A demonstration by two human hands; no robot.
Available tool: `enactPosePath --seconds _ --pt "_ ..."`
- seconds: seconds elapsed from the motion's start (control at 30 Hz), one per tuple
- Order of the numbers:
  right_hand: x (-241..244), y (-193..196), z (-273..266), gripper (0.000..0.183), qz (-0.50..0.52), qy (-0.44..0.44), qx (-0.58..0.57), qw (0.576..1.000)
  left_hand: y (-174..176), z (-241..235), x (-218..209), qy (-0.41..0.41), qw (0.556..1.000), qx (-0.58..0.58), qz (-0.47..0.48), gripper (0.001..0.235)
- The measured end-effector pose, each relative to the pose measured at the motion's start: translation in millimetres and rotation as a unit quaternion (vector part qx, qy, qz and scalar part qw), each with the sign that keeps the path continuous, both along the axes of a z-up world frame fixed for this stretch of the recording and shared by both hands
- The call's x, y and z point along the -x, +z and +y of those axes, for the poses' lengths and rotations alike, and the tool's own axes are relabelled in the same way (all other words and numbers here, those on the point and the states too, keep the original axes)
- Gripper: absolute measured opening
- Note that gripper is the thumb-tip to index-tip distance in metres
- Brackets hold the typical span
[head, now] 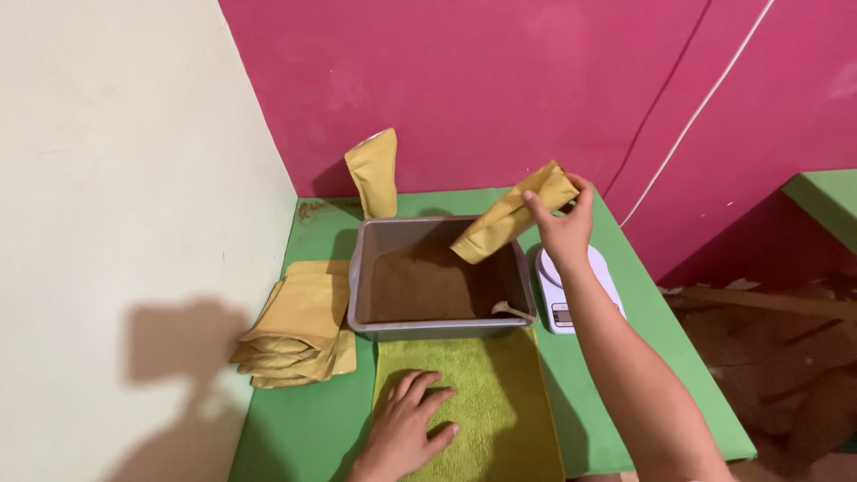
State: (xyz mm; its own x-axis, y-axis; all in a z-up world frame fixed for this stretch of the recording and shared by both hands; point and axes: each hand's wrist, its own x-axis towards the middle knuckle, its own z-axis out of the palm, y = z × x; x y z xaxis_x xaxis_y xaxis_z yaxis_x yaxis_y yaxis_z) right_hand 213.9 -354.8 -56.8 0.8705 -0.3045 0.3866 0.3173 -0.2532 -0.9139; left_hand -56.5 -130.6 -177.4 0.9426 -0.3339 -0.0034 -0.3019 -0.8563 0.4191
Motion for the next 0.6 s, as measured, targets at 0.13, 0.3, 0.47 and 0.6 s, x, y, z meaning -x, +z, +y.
enactPosePath --seconds 0.13,0.3,0.47,0.6 --pt "-3.7 -0.9 -0.4 0.065 0.006 0.025 0.011 1.000 -7.2 1.3 -2.4 -0.001 0.999 0.008 -0.037 0.057" --pt "8.3 6.4 3.6 0.068 -0.020 0.040 0.048 0.998 -3.8 0.4 0.4 0.002 1.000 0.005 -0.027 0.057" --pt "11.6 1.4 5.7 0.072 -0.055 0.048 0.086 0.994 -11.1 0.3 1.6 -0.001 0.999 0.000 -0.036 0.057" --pt "12.8 -0.5 8.1 0.078 -0.093 0.075 0.119 0.986 -14.6 -1.7 -0.6 0.010 0.999 0.011 -0.051 0.056"
